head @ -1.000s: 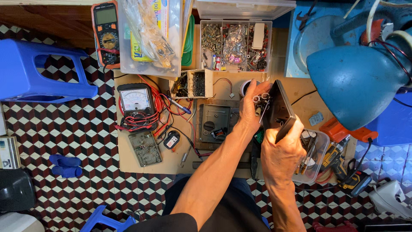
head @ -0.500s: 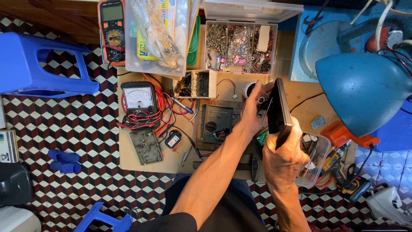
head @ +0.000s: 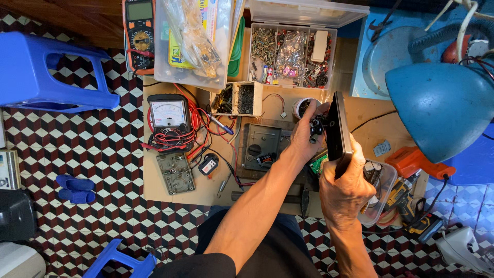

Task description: The person works at a cluttered electronics workbench, using pliers and a screwdriver to manipulate wires and components on a small circuit board and a metal device housing. They repeatedly pick up and set down tools and parts while adjusting connections.

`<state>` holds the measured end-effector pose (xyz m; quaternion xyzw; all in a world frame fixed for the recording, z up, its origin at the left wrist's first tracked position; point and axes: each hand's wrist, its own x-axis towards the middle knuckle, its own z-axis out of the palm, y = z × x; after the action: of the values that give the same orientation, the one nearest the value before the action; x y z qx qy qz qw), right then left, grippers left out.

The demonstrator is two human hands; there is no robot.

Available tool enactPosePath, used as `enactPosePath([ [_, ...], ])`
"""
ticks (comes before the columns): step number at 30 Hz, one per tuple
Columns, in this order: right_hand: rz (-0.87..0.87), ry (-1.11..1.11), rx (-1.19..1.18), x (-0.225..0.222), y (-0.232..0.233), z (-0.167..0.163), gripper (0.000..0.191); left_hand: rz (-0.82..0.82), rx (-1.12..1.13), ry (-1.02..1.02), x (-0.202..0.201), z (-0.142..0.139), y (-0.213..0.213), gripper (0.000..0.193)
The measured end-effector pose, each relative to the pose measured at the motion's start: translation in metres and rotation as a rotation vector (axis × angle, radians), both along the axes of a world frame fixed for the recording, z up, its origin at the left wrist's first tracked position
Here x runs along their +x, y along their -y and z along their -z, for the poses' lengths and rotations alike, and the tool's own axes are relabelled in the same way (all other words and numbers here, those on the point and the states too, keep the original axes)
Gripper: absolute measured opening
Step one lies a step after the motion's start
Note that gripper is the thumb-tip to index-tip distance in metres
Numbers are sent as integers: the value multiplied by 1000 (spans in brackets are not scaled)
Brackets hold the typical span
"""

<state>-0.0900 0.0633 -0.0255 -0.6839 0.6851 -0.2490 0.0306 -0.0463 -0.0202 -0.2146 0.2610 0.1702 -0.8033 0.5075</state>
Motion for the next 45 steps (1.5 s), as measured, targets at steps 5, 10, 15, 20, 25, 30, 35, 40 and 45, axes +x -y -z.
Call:
enactPosePath([
  [5, -29, 13, -25, -1, -2, 0, 59, 4, 0, -40, -2, 4, -3, 44],
  [10, -34, 17, -2, -4, 1, 3, 60, -15, -31, -23, -2, 11, 1, 45],
  [15, -74, -24, -12, -8, 3, 4, 59, 35, -1, 94, 1, 9, 2, 45],
  [20, -88, -44, 31, -11, 3, 1, 60, 35, 22, 139, -1, 2, -1, 44],
  [25, -78, -54, 47, -8, 3, 1, 63, 47, 26, 144, 4, 4, 1, 43],
  [30, -63, -60, 21, -6, 1, 0, 60, 80, 56, 175, 3, 10, 0, 45],
  [35, -36, -25, 29, -9, 2, 0, 56, 57, 28, 124, 3, 15, 2, 45],
  [40, -90, 1, -38, -10, 1, -2, 55, 82, 86, 171, 5, 7, 3, 44],
  [45, -34, -49, 49, -10, 4, 3, 56, 133, 45, 190, 17, -7, 3, 45],
])
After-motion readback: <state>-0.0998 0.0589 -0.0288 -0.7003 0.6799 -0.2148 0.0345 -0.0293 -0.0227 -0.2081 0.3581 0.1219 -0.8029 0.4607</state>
